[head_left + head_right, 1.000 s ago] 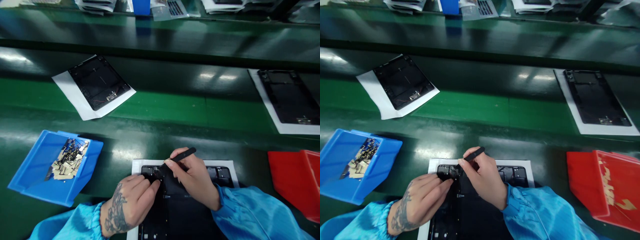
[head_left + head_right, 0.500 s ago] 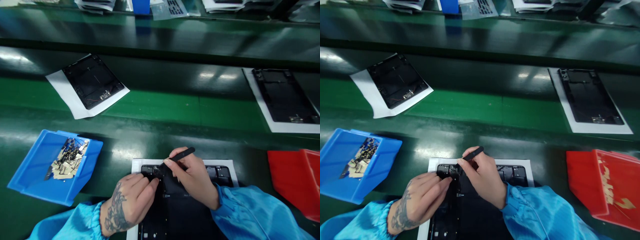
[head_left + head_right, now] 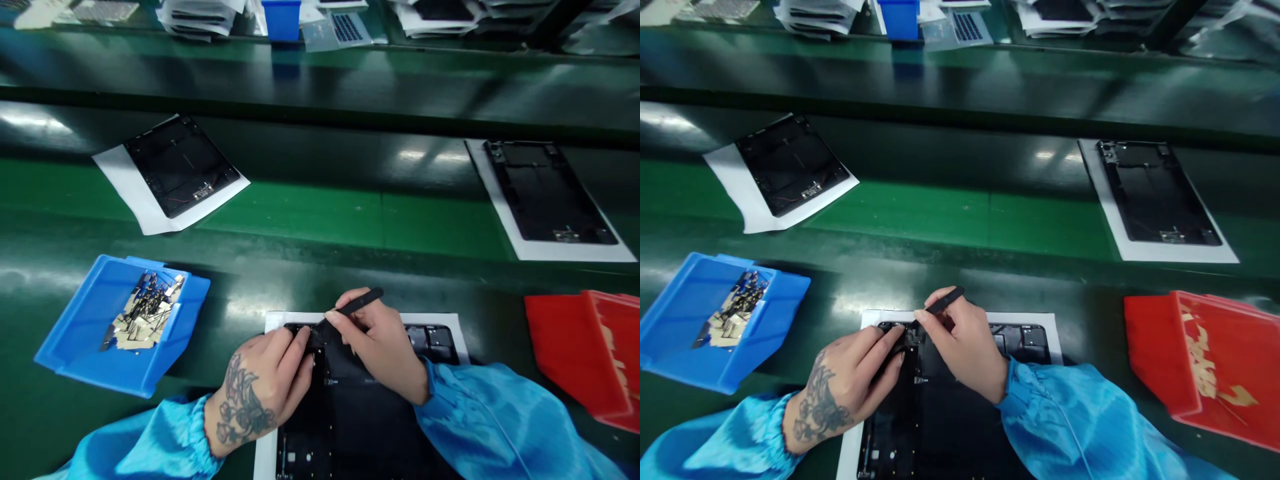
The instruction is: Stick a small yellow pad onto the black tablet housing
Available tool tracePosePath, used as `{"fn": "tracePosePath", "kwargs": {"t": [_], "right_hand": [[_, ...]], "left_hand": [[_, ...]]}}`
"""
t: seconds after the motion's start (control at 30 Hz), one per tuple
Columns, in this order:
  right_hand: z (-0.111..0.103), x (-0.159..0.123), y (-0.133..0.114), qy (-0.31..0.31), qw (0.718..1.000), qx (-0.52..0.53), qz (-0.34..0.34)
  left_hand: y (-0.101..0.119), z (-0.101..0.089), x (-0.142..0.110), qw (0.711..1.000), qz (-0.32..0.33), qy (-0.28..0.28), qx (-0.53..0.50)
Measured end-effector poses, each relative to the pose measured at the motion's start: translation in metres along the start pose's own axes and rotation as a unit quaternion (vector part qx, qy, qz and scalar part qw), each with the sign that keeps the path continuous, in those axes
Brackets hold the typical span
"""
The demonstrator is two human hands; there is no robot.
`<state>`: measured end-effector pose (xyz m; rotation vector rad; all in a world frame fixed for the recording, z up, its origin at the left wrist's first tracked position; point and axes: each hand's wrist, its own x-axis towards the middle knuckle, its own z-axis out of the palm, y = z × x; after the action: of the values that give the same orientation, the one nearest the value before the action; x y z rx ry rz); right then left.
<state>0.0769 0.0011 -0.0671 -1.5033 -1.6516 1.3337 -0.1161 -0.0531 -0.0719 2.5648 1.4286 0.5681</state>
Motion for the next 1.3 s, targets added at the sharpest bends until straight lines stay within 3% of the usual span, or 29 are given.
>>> {"fn": "tracePosePath", "kwargs": {"t": [0.2, 0.3, 0.43, 0.5, 0.97, 1.1, 1.3], "right_hand": [[0.001, 0.000, 0.000, 0.009, 0.999, -0.026, -0.047], [0.000, -0.002, 0.000, 0.020, 0.991, -0.071, -0.112], [-0.003, -0.006, 0.001, 0.063, 0.960, -0.153, -0.226], [-0.005, -0.008, 0.001, 0.072, 0.951, -0.165, -0.249], [-0.006, -0.012, -0.003, 0.066, 0.948, -0.145, -0.275], [-0.007, -0.012, -0.004, 0.096, 0.961, -0.141, -0.216], [-0.009, -0.010, -0.005, 0.069, 0.988, -0.085, -0.112]], "left_hand": [[0.003, -0.003, 0.003, 0.998, 0.007, 0.003, 0.057], [0.003, -0.003, 0.005, 0.998, 0.008, 0.004, 0.069], [0.003, -0.003, 0.007, 0.997, 0.014, 0.012, 0.074], [0.003, -0.003, 0.008, 0.997, 0.016, 0.015, 0.073], [0.002, -0.003, 0.005, 0.998, 0.002, 0.001, 0.058], [0.003, -0.004, 0.005, 0.998, 0.004, 0.006, 0.058], [0.002, -0.002, 0.005, 0.998, 0.002, -0.006, 0.055]]}}
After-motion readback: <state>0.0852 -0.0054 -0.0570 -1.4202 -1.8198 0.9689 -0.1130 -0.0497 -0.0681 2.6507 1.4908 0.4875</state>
